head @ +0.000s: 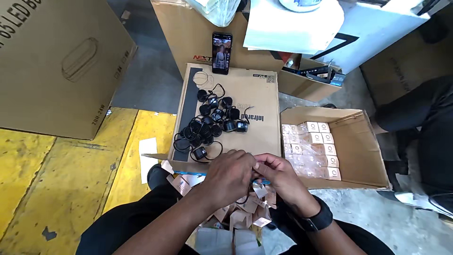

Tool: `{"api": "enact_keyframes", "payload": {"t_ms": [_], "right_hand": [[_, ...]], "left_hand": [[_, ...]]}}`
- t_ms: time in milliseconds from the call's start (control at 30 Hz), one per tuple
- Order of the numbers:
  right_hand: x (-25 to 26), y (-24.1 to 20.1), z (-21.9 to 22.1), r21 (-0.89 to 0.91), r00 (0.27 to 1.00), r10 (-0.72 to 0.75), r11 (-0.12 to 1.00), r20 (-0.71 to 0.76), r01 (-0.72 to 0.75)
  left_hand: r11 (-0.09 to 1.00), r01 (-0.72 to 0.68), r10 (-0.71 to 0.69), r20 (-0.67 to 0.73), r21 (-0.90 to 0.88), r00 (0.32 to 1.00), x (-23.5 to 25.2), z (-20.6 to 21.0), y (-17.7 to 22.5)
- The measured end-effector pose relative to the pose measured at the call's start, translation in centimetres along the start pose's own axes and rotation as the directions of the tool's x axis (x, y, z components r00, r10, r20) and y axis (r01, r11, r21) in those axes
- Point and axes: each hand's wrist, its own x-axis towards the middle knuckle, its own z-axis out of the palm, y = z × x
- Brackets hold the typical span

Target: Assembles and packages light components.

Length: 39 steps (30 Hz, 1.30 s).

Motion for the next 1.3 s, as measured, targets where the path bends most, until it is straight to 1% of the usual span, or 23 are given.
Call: {"api": "enact_keyframes", "payload": {"t_ms": [67, 100, 133, 167, 233, 267, 300, 333, 400, 533, 600, 667, 700, 800, 867, 900, 933, 967, 1033, 1067, 1133, 1200, 1300], "right_hand": [[0.0, 0.0, 0.1, -0.058, 0.999, -0.009, 0.998, -0.040, 0.006], [0.0, 0.1, 0.1, -0.145, 0.998, -0.041, 0.989, -0.050, 0.033], [-0.1, 0.4, 0.1, -0.275, 0.993, -0.105, 0.958, -0.054, 0.086], [-0.1, 0.7, 0.1, -0.432, 0.981, -0.184, 0.891, -0.055, 0.143], [-0.2, 1.2, 0.0, -0.705, 0.946, -0.322, 0.682, -0.050, 0.195], [-0.3, 1.2, 0.0, -0.771, 0.928, -0.369, 0.604, -0.048, 0.200], [-0.3, 1.1, -0.1, -0.796, 0.917, -0.397, 0.570, -0.046, 0.206], [-0.3, 0.8, -0.3, -0.793, 0.914, -0.402, 0.572, -0.046, 0.212], [-0.4, 0.3, -0.6, -0.765, 0.930, -0.365, 0.610, -0.040, 0.206], [-0.7, -0.2, -0.5, -0.758, 0.979, -0.201, 0.645, -0.040, 0.101], [-0.9, -0.2, -0.3, -0.653, 0.991, -0.131, 0.753, -0.028, 0.081], [-1.0, -0.5, -0.2, -0.502, 0.994, -0.110, 0.861, -0.026, 0.082], [-1.0, -0.7, -0.2, -0.492, 0.994, -0.106, 0.867, -0.023, 0.081], [-0.9, -1.0, -0.7, -0.610, 0.997, -0.072, 0.791, -0.010, 0.051], [-0.8, -1.1, -0.8, -0.717, 0.999, -0.037, 0.697, -0.016, 0.014], [-0.8, -1.2, -0.9, -0.738, 1.000, -0.009, 0.675, -0.017, -0.006], [-0.9, -1.4, -0.9, -0.713, 1.000, 0.025, 0.700, -0.009, -0.024], [-0.9, -1.6, -1.0, -0.653, 0.999, 0.052, 0.757, 0.007, -0.035], [-1.1, -1.8, -1.0, -0.473, 0.998, 0.059, 0.880, 0.031, -0.037], [-1.1, -2.0, -0.9, -0.398, 0.998, 0.055, 0.916, 0.029, -0.039], [-1.2, -2.0, -0.9, -0.346, 0.999, 0.042, 0.938, 0.019, -0.033], [-1.2, -2.1, -1.0, -0.260, 0.998, 0.033, 0.966, 0.044, -0.020], [-1.1, -2.4, -1.1, -0.203, 0.997, 0.031, 0.979, 0.066, -0.017]], "left_hand": [[0.999, 0.017, -0.016, 0.007, -0.047, 1.000, -0.2, 0.0, 0.4], [0.998, 0.023, -0.022, 0.017, -0.056, 1.000, -0.2, 0.1, 0.6], [0.998, 0.025, -0.024, 0.023, -0.059, 0.999, -0.2, 0.2, 0.7], [0.998, 0.027, -0.025, 0.027, -0.060, 0.999, -0.3, 0.2, 0.7], [0.998, 0.033, -0.031, 0.033, -0.053, 0.999, -0.3, 0.3, 0.7], [0.998, 0.035, -0.033, 0.036, -0.051, 0.999, -0.3, 0.3, 0.6], [0.998, 0.039, -0.037, 0.037, -0.052, 0.999, -0.3, 0.3, 0.6], [0.997, 0.042, -0.040, 0.033, -0.059, 0.999, -0.3, 0.3, 0.6], [0.995, 0.061, -0.059, 0.031, -0.085, 0.998, -0.2, 0.2, 0.6], [0.971, 0.154, -0.144, 0.068, -0.181, 0.987, -0.1, 0.0, 0.7], [0.948, 0.222, -0.201, 0.113, -0.229, 0.973, 0.0, 0.0, 0.8], [0.926, 0.274, -0.243, 0.144, -0.261, 0.959, 0.1, -0.2, 0.9], [0.918, 0.293, -0.260, 0.153, -0.267, 0.953, 0.1, -0.3, 0.9], [0.911, 0.330, -0.290, 0.184, -0.248, 0.939, 0.2, -0.5, 1.0], [0.910, 0.346, -0.301, 0.211, -0.229, 0.930, 0.3, -0.5, 1.1], [0.910, 0.349, -0.302, 0.218, -0.222, 0.928, 0.3, -0.5, 1.1], [0.912, 0.349, -0.302, 0.222, -0.216, 0.927, 0.3, -0.5, 1.1], [0.912, 0.350, -0.303, 0.222, -0.216, 0.927, 0.3, -0.5, 1.1], [0.909, 0.353, -0.308, 0.217, -0.219, 0.926, 0.3, -0.5, 1.1], [0.907, 0.359, -0.312, 0.223, -0.219, 0.924, 0.3, -0.6, 1.2], [0.908, 0.369, -0.318, 0.247, -0.199, 0.915, 0.4, -0.7, 1.2], [0.917, 0.368, -0.320, 0.269, -0.155, 0.909, 0.4, -0.7, 1.2], [0.921, 0.379, -0.340, 0.293, -0.089, 0.894, 0.5, -0.7, 1.3]]}}
